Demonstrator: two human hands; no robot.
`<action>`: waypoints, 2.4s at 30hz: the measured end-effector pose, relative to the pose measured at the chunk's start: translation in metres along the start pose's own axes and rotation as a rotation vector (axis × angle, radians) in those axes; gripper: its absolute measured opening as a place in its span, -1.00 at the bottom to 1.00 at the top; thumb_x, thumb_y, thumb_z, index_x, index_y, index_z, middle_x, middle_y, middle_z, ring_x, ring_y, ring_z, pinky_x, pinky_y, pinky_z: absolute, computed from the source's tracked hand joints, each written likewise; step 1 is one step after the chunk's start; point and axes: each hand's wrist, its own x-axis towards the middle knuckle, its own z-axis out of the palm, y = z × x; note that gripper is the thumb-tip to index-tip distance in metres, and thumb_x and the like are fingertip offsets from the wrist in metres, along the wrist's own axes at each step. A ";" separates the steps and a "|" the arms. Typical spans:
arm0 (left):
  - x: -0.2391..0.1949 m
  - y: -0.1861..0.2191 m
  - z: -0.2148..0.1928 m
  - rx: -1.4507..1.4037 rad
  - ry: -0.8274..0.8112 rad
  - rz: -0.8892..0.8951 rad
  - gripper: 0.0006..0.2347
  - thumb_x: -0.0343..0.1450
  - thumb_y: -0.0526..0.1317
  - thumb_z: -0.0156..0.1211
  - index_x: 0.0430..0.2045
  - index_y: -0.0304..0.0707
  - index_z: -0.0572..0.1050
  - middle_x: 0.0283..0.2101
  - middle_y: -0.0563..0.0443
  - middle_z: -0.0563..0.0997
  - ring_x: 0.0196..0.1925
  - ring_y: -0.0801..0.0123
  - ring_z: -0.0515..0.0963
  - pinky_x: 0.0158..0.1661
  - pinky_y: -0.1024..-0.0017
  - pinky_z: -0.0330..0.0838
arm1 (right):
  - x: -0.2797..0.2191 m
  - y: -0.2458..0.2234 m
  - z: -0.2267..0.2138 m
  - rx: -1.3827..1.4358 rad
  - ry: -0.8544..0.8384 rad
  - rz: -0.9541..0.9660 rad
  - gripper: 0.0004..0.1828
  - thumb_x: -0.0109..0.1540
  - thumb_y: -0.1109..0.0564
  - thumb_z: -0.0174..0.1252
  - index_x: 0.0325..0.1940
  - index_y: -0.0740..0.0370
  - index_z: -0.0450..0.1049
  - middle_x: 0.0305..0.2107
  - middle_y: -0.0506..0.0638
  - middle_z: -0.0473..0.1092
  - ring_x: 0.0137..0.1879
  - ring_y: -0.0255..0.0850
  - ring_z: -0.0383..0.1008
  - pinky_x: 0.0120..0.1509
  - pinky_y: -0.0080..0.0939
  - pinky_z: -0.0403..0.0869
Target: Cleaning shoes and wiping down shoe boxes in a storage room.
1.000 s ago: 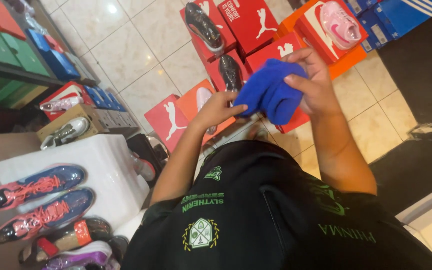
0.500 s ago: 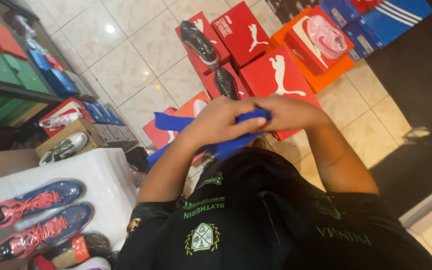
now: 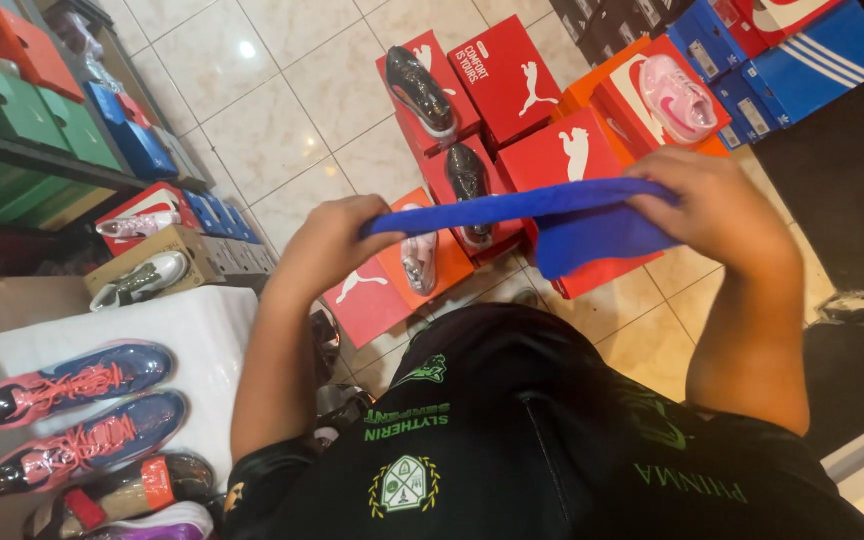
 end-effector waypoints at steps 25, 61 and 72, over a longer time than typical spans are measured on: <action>-0.049 -0.083 -0.003 -1.290 0.902 0.464 -0.76 0.33 -0.31 0.39 -0.37 -0.17 0.35 -0.43 0.06 0.46 -0.43 0.40 0.48 -0.34 0.39 0.46 | -0.103 0.120 -0.012 0.666 0.386 0.060 -0.67 0.07 0.19 0.37 -0.16 0.23 0.41 -0.26 0.07 0.37 -0.04 -0.05 0.47 0.14 -0.14 0.50; 0.098 0.115 0.054 -0.560 0.510 0.776 -0.85 0.47 -0.20 0.31 -0.12 -0.09 0.61 -0.21 0.07 0.53 -0.13 0.38 0.54 -0.05 0.47 0.41 | 0.080 -0.041 0.050 0.931 0.652 -0.404 -0.47 0.28 -0.32 0.17 -0.11 0.09 0.17 -0.19 0.05 0.23 -0.08 -0.17 0.26 0.14 -0.19 0.31; 0.100 0.110 0.042 -0.455 0.786 0.697 -0.93 0.43 -0.34 0.32 -0.32 -0.30 0.55 -0.24 -0.01 0.63 -0.17 0.26 0.60 -0.05 0.34 0.47 | 0.014 0.026 0.155 0.778 0.387 0.176 -0.01 0.01 0.20 0.50 0.44 0.31 0.16 0.27 0.22 0.31 0.36 -0.09 0.33 0.46 -0.12 0.31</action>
